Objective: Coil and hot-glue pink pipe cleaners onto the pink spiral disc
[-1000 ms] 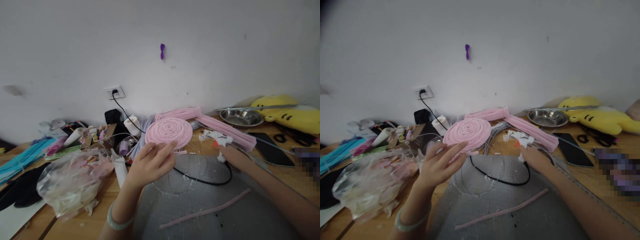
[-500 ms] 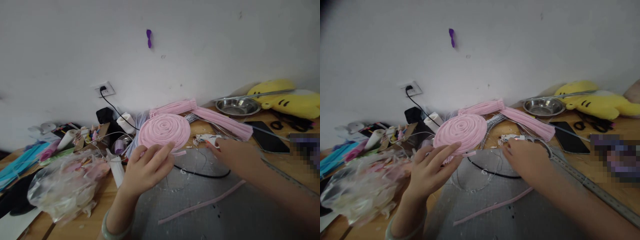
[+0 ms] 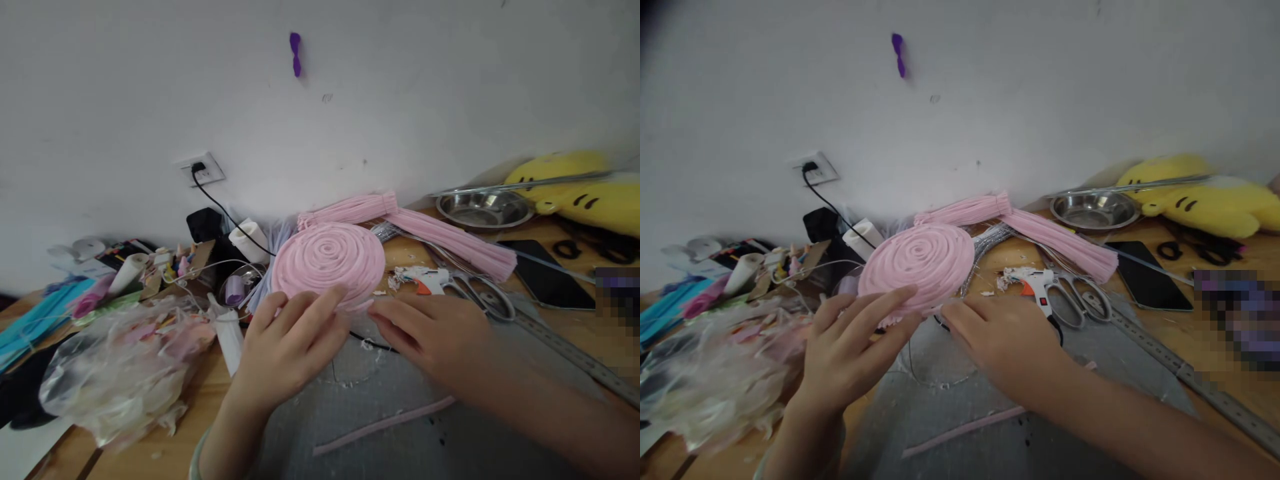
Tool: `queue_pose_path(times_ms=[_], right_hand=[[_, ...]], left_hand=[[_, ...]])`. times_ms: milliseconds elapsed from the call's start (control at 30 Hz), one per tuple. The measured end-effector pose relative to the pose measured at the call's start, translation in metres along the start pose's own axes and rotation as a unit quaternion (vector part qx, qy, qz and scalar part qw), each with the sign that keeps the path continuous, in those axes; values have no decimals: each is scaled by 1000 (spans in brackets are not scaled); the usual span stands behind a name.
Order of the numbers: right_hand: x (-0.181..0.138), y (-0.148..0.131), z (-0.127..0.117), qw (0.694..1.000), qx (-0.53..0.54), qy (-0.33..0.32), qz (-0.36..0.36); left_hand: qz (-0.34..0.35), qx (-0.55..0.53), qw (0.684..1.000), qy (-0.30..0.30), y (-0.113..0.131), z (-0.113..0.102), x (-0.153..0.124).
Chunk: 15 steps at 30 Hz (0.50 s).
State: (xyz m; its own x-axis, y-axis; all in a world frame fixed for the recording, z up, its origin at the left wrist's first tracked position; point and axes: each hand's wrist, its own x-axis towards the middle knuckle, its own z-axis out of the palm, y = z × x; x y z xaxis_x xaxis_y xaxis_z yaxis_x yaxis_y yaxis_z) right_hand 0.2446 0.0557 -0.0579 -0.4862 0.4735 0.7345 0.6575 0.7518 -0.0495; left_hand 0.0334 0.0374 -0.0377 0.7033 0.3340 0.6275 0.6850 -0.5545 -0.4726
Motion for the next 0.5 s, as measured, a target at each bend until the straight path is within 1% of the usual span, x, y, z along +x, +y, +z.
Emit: queue_pose_path(times_ms=[267,500], right_hand=[[-2,3,5,1000,-9,18,-4],[-2,4,8,999,-20,40,-4]], left_hand=[[-1,5,1000,-3,1,-3,3],[-1,-8,1000,-2,-1,-2,0]])
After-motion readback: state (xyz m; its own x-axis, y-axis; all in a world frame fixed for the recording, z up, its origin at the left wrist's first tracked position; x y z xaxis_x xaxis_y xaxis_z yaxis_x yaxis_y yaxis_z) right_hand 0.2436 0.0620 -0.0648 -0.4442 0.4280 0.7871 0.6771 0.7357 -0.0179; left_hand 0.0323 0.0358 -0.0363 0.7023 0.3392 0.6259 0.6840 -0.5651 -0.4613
